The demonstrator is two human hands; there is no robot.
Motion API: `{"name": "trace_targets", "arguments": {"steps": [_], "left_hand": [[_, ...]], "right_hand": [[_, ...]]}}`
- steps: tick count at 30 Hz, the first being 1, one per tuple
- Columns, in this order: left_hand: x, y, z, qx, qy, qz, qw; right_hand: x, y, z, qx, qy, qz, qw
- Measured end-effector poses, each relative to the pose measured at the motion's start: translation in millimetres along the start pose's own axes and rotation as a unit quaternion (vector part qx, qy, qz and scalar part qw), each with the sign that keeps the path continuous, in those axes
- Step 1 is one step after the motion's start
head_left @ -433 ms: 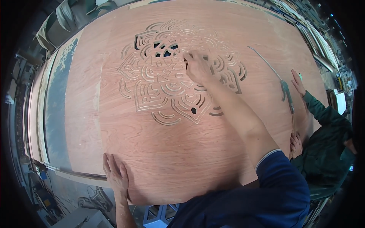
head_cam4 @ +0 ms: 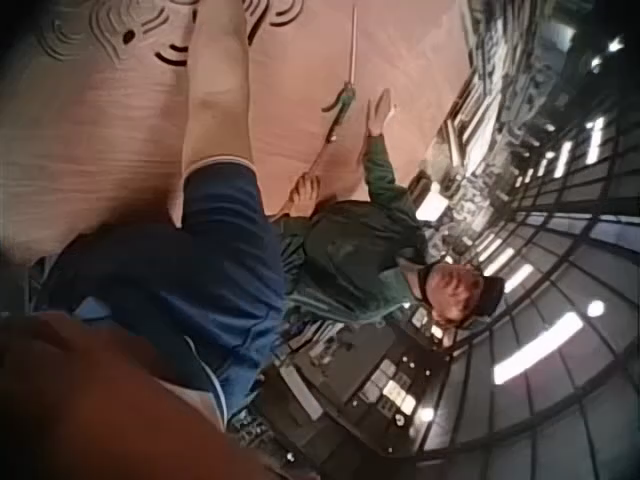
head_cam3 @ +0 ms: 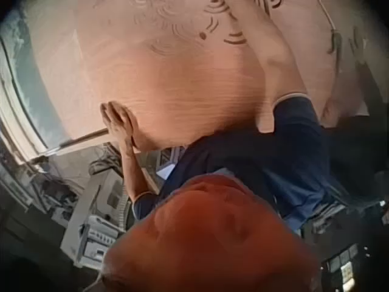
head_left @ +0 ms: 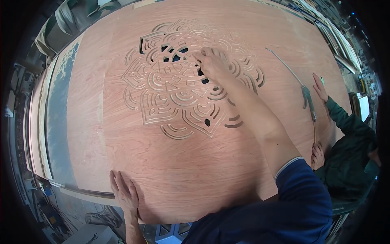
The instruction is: Cleaning debris and waste material from a laser-cut decorative wooden panel using an air gun.
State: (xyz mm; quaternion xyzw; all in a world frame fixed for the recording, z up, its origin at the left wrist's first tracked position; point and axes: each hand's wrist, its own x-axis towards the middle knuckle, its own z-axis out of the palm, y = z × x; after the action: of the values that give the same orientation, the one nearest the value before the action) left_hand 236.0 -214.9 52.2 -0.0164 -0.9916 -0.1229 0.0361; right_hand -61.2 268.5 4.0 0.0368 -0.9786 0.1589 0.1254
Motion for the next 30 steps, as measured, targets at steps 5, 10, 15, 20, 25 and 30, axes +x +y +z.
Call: {"name": "trace_targets", "arguments": {"steps": [5, 10, 15, 20, 25, 30], "left_hand": [[1.5, 0.7, 0.7, 0.000, -0.004, -0.005, 1.000], [5.1, 3.1, 2.4, -0.003, -0.006, -0.005, 1.000], [1.4, -1.1, 0.5, 0.001, -0.003, -0.012, 1.000], [2.6, -0.2, 1.5, -0.001, -0.001, -0.005, 1.000], [2.6, 4.7, -4.3, -0.006, -0.003, -0.009, 1.000], [1.9, 4.7, -2.5, -0.008, -0.009, -0.019, 1.000]], "right_hand": [[6.2, -3.3, -2.3, 0.005, -0.024, -0.005, 1.000], [14.4, 7.3, 6.9, 0.077, -0.013, -0.039, 0.996], [27.6, -21.1, -13.2, -0.009, -0.130, 0.006, 0.991], [56.5, -12.4, 4.3, -0.044, -0.166, 0.010, 0.985], [82.0, -16.1, 2.9, -0.051, -0.230, 0.026, 0.972], [82.0, -12.9, -9.1, -0.039, -0.264, 0.020, 0.964]]}}
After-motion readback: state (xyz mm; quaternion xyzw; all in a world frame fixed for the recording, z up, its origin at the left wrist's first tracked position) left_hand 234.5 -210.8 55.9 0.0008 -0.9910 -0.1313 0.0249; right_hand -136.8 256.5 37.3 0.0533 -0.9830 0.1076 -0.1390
